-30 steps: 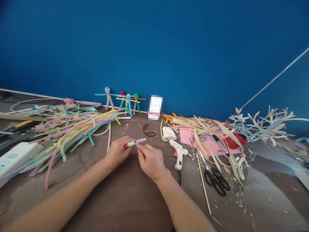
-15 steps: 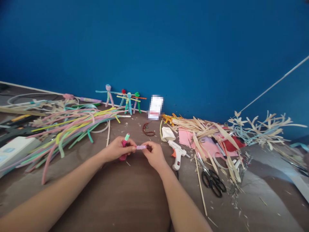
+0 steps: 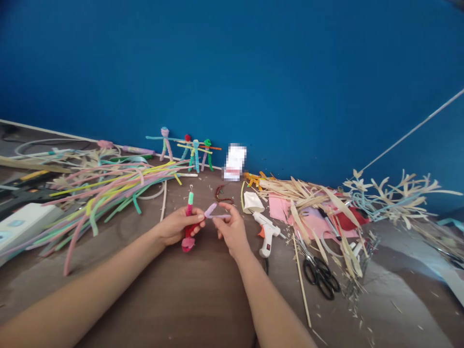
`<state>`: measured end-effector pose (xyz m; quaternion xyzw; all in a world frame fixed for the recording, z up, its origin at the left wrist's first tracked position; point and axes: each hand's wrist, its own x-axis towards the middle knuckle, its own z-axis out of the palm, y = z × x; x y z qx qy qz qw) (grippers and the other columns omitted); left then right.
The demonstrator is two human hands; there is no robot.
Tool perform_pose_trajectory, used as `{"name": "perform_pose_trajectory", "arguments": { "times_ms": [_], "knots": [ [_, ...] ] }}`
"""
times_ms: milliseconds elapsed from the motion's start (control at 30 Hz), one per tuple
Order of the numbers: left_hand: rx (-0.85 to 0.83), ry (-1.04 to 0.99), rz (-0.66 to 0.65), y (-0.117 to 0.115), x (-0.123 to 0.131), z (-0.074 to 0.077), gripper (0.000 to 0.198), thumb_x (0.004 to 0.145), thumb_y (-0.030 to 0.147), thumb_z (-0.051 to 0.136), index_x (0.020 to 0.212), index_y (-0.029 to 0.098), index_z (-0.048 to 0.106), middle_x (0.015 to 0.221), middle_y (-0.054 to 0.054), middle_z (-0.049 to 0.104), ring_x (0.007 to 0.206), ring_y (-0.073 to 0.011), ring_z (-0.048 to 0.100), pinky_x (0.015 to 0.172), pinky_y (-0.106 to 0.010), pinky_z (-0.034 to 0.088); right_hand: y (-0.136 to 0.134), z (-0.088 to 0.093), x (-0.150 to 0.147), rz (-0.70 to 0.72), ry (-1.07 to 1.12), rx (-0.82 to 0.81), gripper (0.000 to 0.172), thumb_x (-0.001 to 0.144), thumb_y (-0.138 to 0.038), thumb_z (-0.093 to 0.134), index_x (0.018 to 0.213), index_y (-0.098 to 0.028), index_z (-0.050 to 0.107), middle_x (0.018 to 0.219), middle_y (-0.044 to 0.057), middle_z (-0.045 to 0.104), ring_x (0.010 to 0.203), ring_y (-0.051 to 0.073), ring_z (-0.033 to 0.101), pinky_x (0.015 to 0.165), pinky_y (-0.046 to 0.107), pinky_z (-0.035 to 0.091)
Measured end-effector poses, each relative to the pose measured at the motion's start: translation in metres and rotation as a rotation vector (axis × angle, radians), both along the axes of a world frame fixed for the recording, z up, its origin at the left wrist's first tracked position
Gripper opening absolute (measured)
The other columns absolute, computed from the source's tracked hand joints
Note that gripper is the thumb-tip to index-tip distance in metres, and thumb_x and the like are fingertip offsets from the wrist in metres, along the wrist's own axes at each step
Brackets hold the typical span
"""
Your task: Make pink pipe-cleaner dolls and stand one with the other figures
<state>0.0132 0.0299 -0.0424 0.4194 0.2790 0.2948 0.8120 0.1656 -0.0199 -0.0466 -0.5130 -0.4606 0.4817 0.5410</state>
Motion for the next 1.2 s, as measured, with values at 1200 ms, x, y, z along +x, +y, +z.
{"name": "perform_pose_trajectory", "arguments": {
  "times_ms": [1200],
  "knots": [
    [0.038, -0.010, -0.080, -0.002, 0.001, -0.004, 0.030, 0.062, 0.020, 0.067, 0.087, 0.011, 0.052, 0.061, -0.002, 0.061, 0.051, -0.0096, 0.057, 0.050, -0.020, 0.044, -0.002, 0.004, -0.004, 0.095, -0.036, 0.036, 0.008, 0.067, -0.023, 0.060, 0.069, -0.015, 0.061, 0.058, -0.002, 0.057, 0.049, 0.008, 0.048, 0.049, 0.020, 0.039]
  ]
}}
